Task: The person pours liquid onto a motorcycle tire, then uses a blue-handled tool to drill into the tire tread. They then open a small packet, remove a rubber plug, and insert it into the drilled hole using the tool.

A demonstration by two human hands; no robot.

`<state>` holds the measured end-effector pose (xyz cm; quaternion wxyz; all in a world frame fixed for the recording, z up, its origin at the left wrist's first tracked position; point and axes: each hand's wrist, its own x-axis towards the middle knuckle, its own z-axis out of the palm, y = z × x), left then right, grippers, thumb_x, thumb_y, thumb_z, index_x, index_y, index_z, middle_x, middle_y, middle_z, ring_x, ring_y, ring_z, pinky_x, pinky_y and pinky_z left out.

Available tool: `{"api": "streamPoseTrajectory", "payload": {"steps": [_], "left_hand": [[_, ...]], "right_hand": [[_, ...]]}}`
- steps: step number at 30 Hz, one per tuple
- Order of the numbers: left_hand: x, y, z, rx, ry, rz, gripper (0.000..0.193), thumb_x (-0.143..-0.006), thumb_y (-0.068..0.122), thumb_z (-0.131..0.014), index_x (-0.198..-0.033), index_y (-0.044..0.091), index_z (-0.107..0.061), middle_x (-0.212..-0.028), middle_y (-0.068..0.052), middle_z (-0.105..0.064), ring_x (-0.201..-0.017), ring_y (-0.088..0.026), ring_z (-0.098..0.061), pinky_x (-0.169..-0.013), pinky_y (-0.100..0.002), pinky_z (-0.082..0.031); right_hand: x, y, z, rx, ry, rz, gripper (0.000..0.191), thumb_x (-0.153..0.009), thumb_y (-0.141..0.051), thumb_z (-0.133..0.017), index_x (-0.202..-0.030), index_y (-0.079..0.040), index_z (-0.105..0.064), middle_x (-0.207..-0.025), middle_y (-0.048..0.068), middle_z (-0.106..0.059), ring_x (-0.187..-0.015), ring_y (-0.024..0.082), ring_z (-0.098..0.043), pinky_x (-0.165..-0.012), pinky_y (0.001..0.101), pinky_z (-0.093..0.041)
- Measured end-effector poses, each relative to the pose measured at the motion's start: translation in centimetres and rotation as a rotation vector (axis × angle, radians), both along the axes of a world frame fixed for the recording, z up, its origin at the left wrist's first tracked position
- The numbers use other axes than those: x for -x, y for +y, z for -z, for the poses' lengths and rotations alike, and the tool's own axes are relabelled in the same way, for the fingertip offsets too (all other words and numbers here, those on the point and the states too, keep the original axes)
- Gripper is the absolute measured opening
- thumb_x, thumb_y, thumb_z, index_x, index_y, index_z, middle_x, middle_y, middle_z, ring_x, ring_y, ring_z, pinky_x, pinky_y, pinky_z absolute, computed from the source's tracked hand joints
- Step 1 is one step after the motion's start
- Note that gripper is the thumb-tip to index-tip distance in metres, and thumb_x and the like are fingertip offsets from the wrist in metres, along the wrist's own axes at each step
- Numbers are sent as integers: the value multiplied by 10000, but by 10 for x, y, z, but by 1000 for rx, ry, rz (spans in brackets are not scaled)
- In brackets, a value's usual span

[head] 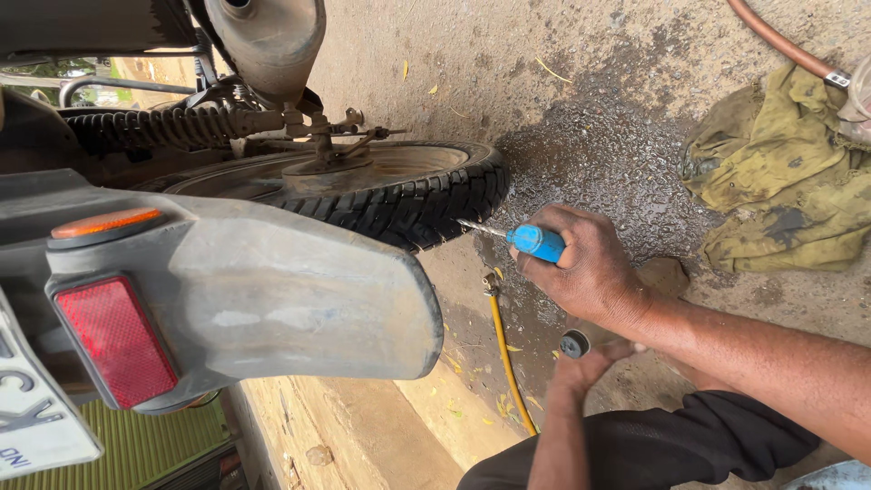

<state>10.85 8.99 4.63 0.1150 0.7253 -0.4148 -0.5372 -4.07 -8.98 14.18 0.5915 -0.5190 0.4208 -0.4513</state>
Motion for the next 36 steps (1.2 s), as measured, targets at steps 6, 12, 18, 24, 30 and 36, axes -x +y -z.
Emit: {"api": "streamPoseTrajectory", "payload": {"steps": [6, 12, 18, 24, 30, 36], "left_hand": [[43, -11, 48, 352, -191, -101, 463, -935, 251, -759, -1327, 26, -661, -1311, -126, -690, -1236, -271, -638, -1086, -411, -499], [44, -30, -24, 330, 490, -688, 573, -831, 181, -772, -1341, -6, -588, -1260, -121, -655, -1178, -278, -608, -1065, -431, -498], [33, -14, -159, 78, 456, -849, 721, -735, 279, -794, -1349, -17, -559, -1165, -135, -711, -1073, -260, -696, -988, -423, -553], [15, -3, -227, -70, 376, -1034, 747, -665, 301, -820, -1304, -17, -600, -1076, -173, -753, -969, -316, -741, -909, -469, -602], [2, 0, -229, -47, 318, -1157, 645, -703, 268, -802, -1268, 25, -608, -1048, -183, -749, -901, -330, -731, -838, -502, -607], [-11, -3, -234, -44, 319, -1250, 658, -712, 291, -779, -1287, 28, -598, -1059, -179, -750, -913, -330, -738, -847, -496, -612]], "right_hand": [[-4, 3, -1, 16, -1, 35, 180, -803, -157, -791, -901, -36, -700, -838, 115, -697, -795, 273, -720, -703, 410, -559], [-1, 1, -3, -31, 3, -22, 187, -783, -144, -782, -896, -38, -677, -811, 106, -675, -770, 254, -716, -688, 412, -561], [2, 0, -4, 13, -36, 2, 183, -769, -106, -776, -886, -19, -665, -801, 134, -668, -753, 292, -701, -666, 434, -541], [3, -1, -6, -26, -44, -11, 173, -773, -98, -772, -880, -21, -660, -803, 128, -673, -737, 295, -711, -635, 431, -542], [4, -1, -6, -35, -40, -30, 179, -775, -102, -772, -896, -25, -664, -823, 122, -683, -746, 281, -722, -637, 423, -549], [4, -1, -6, -27, -69, -31, 191, -760, -100, -778, -901, -32, -669, -833, 111, -693, -764, 267, -720, -662, 412, -550]]}}
